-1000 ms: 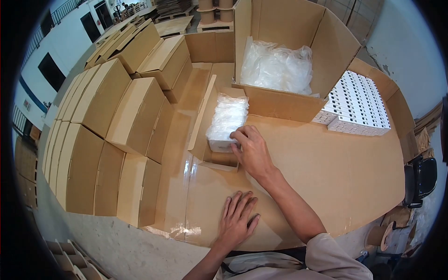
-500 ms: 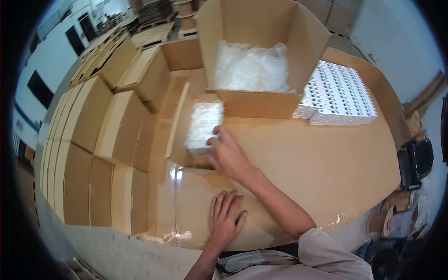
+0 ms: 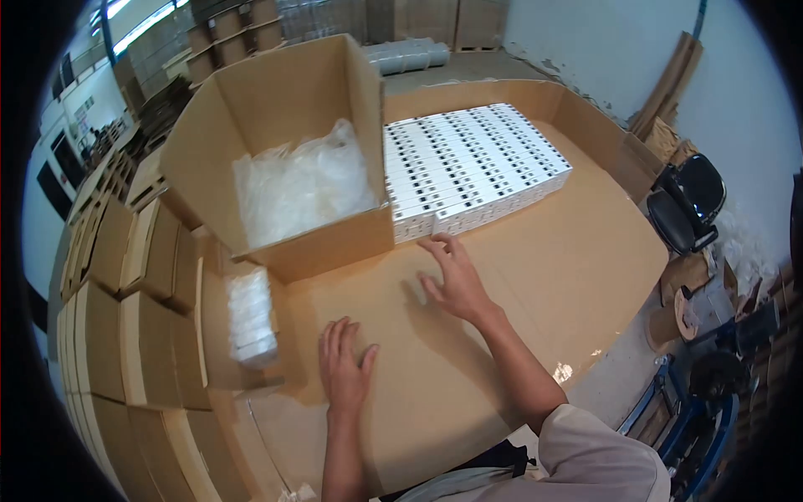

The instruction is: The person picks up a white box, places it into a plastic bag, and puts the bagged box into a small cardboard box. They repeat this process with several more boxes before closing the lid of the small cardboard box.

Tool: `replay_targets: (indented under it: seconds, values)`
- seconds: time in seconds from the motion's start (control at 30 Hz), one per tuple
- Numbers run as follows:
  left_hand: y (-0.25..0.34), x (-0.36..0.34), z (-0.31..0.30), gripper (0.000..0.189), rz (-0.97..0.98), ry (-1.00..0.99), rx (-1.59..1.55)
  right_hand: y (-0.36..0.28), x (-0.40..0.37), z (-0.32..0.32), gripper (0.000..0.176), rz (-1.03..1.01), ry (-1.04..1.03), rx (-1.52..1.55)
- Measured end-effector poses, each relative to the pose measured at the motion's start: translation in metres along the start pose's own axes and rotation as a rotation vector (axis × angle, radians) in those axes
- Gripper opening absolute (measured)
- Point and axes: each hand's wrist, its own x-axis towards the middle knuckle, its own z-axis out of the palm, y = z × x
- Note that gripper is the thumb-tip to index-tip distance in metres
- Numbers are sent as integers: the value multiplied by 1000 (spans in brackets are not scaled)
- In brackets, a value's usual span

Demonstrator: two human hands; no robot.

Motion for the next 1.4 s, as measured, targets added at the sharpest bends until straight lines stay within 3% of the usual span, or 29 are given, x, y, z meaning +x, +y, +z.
replay_targets:
  seconds: [0.17, 0.43, 0.63, 0.77, 1.07, 1.4]
  values:
    - [-6, 41, 17, 51, -63, 38, -9, 55, 13, -26, 73, 8, 203, -366]
    - [-2, 58, 17, 50, -102, -37, 15, 81, 21, -19, 72, 114, 158, -242]
    - [0, 59, 18, 48, -94, -57, 27, 94, 22, -21, 50, -8, 320, -126]
    - [-1, 58, 18, 52, -91, -72, 19, 108, 22, -15, 44, -46, 356, -25]
    - [-2, 57, 16, 49, -98, -87, 15, 97, 19, -35, 36, -55, 234, 58]
    - [-11, 54, 11, 33, -94, -22, -161, 32, 15, -17, 30, -9, 87, 224]
